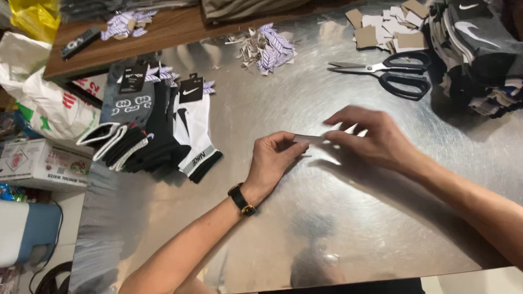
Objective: The person draws a leaf pattern on small pieces of paper using a blue pen, then cuts the paper with scissors. The person repeats this process on multiple pieces of paper on a metal table.
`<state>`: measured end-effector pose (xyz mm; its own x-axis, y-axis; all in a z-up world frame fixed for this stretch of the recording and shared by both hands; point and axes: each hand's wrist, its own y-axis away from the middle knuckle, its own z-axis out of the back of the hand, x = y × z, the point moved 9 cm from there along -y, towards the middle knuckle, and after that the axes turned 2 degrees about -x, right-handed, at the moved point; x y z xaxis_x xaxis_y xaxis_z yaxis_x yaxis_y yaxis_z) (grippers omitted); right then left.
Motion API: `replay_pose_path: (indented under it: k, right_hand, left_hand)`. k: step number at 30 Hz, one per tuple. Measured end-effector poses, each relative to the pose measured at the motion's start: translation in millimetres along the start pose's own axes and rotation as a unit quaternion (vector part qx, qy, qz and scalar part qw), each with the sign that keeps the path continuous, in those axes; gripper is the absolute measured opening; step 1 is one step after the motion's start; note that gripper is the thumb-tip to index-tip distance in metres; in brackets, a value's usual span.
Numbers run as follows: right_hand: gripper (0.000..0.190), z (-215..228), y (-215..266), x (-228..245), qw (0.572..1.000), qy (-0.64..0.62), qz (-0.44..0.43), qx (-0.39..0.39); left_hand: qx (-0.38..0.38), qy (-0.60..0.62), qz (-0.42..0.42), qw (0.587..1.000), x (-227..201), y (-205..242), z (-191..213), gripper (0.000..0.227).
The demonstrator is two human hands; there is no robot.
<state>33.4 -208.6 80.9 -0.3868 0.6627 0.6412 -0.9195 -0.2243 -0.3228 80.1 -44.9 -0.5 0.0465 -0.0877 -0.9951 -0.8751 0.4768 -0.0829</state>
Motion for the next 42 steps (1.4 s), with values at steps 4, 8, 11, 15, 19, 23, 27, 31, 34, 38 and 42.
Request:
replay_pose_path:
  k: [4, 8, 11, 15, 19, 23, 27, 31, 34, 38, 42]
  right_hand:
    - [0.028, 31.6, 25.9, -29.9, 0.981, 0.187, -0.050, -0.022]
    - [0.024, 60.8, 59.5, -58.7, 0.976, 0.186, -0.094, -0.060]
    - [0.023, 88.0, 54.5, -69.1, 0.961, 0.242, -0.062, -0.119]
    - [0.023, 93.4, 21.8, -95.2, 0.950, 0.291, -0.094, -0.068]
    - [0.024, 80.0, 17.2, -100.2, 0.965, 0.234, -0.112, -0.043]
    - [0.022, 77.1, 12.3, -74.0, 0.959, 0.267, 0.011, -0.094]
    - [0.040, 90.7, 10.2, -108.6, 0.945, 0.301, -0.083, -0.096]
    - [0.029, 88.0, 3.8, -126.2, 0.923, 0.362, -0.116, -0.064]
    - [0.031, 91.4, 5.2, -127.9, 0.906, 0.400, -0.114, -0.072]
    - [0.031, 92.0, 10.1, -126.0, 0.903, 0.413, -0.098, -0.064]
    - [0.028, 100.8, 27.9, -108.2, 0.928, 0.328, -0.151, -0.090]
  left_hand:
    - [0.004, 0.016, -0.045, 0.999, 1.1, -4.9, 4.0, 0.007]
    - [0.032, 0.091, -0.041, 0.994, 3.8, -12.5, -0.2, 0.006]
    - [0.027, 0.105, -0.041, 0.993, 6.0, -9.1, 0.0, 0.007]
    - [0.013, 0.064, -0.024, 0.998, 2.2, -12.4, 4.6, 0.008]
    - [0.024, 0.073, -0.028, 0.997, 1.2, -12.2, -0.8, 0.009]
    - [-0.003, 0.075, -0.019, 0.997, -4.5, -10.5, 1.7, 0.013]
    - [-0.020, 0.080, -0.009, 0.997, -1.5, -6.8, 4.6, 0.017]
    - [-0.042, 0.123, 0.004, 0.991, 0.9, -4.9, 8.3, 0.016]
    - [-0.042, 0.111, 0.012, 0.993, 3.3, -4.8, 5.6, 0.017]
    - [-0.040, 0.107, 0.003, 0.993, 4.7, -6.8, 7.5, 0.019]
    - [-0.066, 0.113, 0.008, 0.991, 8.6, -10.6, 18.3, 0.019]
